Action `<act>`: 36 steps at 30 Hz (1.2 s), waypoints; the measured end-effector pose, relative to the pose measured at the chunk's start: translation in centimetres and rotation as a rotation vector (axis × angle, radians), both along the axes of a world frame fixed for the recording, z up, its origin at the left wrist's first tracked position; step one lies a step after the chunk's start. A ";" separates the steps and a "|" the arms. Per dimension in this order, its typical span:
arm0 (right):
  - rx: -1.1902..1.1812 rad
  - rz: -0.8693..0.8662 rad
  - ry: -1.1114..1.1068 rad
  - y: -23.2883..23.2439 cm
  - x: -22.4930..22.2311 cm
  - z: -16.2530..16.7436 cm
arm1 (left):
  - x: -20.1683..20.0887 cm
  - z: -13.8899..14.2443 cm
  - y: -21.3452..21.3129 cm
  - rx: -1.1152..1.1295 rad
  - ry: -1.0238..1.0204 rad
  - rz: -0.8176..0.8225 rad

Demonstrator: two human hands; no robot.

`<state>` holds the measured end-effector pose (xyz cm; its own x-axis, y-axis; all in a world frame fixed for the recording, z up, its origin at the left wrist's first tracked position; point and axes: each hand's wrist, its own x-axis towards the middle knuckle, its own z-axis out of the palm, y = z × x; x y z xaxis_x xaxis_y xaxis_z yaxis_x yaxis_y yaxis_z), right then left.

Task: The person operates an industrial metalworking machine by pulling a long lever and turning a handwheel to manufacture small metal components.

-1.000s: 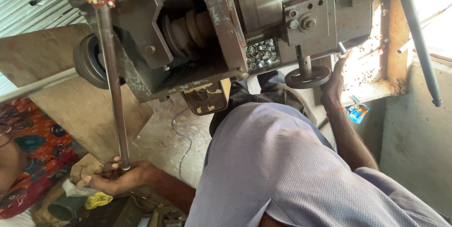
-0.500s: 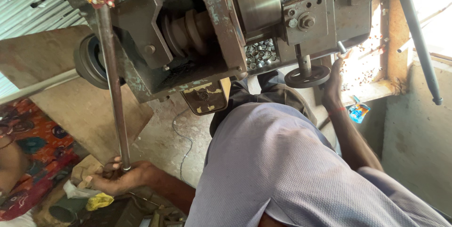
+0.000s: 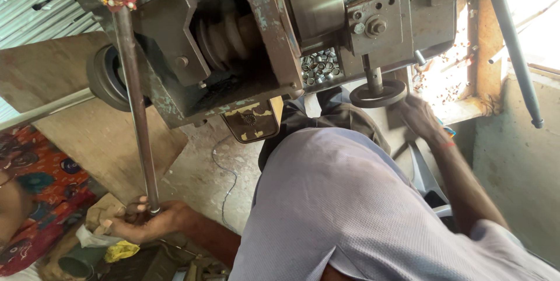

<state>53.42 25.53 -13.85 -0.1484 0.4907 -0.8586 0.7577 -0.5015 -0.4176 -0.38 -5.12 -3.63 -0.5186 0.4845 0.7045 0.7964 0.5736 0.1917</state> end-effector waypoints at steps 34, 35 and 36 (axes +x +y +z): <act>-0.099 -0.131 0.071 -0.1 -1.8 1.4 | 1.9 2.9 3.6 -0.102 0.132 0.091; -0.088 -0.210 0.124 0.4 -1.3 1.1 | 2.0 2.9 3.5 -0.132 0.159 0.108; -0.021 -0.226 0.122 0.9 -0.9 0.7 | 2.0 2.9 3.6 -0.162 0.190 0.124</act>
<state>52.52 26.41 -13.11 -0.1399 0.5052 -0.8516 0.5697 -0.6623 -0.4866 1.62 -1.55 -0.74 -0.4468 0.5398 0.7134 0.7312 0.6798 -0.0564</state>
